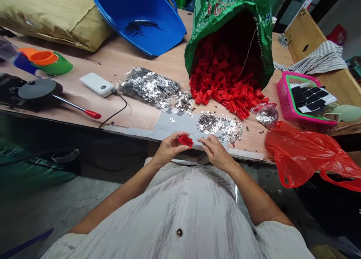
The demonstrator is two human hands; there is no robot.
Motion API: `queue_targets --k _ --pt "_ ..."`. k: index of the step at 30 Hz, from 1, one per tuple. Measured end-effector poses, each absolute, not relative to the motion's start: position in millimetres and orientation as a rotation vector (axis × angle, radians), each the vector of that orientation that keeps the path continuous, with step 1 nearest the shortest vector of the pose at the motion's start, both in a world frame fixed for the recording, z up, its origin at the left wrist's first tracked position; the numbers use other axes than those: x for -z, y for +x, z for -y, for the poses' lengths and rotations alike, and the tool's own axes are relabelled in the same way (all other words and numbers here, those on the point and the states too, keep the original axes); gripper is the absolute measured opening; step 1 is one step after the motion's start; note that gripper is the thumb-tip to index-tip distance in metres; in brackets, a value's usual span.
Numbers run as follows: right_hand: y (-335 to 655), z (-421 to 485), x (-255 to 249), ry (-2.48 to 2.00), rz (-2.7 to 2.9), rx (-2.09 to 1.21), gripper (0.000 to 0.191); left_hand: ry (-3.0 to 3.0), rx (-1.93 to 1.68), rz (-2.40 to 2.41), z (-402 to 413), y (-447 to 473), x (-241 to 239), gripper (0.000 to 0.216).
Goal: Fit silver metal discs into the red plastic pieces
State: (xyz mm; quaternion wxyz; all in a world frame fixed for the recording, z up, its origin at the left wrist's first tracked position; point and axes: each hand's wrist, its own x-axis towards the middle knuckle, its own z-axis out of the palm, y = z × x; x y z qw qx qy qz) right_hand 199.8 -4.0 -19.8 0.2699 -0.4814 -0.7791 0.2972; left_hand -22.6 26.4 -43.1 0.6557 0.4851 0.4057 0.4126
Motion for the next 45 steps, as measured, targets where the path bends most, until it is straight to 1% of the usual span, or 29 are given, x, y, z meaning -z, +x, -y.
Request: queue_targets --k 3,8,14,23,30,36,40,45 --pt "196 2 31 -1.34 2.072 -0.823 0.026 1.314 -0.939 -0.994 -36 -27 48 0.039" --pt "191 -6 39 -1.401 2.088 -0.74 0.019 1.586 -0.862 -1.039 -51 -31 50 0.041" --pt "187 -12 40 -1.382 2.15 -0.692 0.021 1.755 -0.819 -0.99 -57 -31 55 0.036" --pt "185 -15 42 -1.33 2.235 -0.647 0.021 1.686 -0.834 -0.978 -58 -30 51 0.034" --pt "180 -10 47 -1.352 2.249 -0.579 0.02 1.696 -0.786 -1.003 -57 -29 49 0.032" --pt "167 -5 49 -1.431 2.291 -0.484 0.018 1.681 -0.843 -1.067 -53 -27 55 0.03" --pt "168 -8 48 -1.448 2.262 -0.548 0.018 1.69 -0.829 -1.059 -52 -27 53 0.029" --pt "178 -8 38 -1.332 2.132 -0.656 0.023 1.639 -0.883 -1.052 -45 -26 44 0.028"
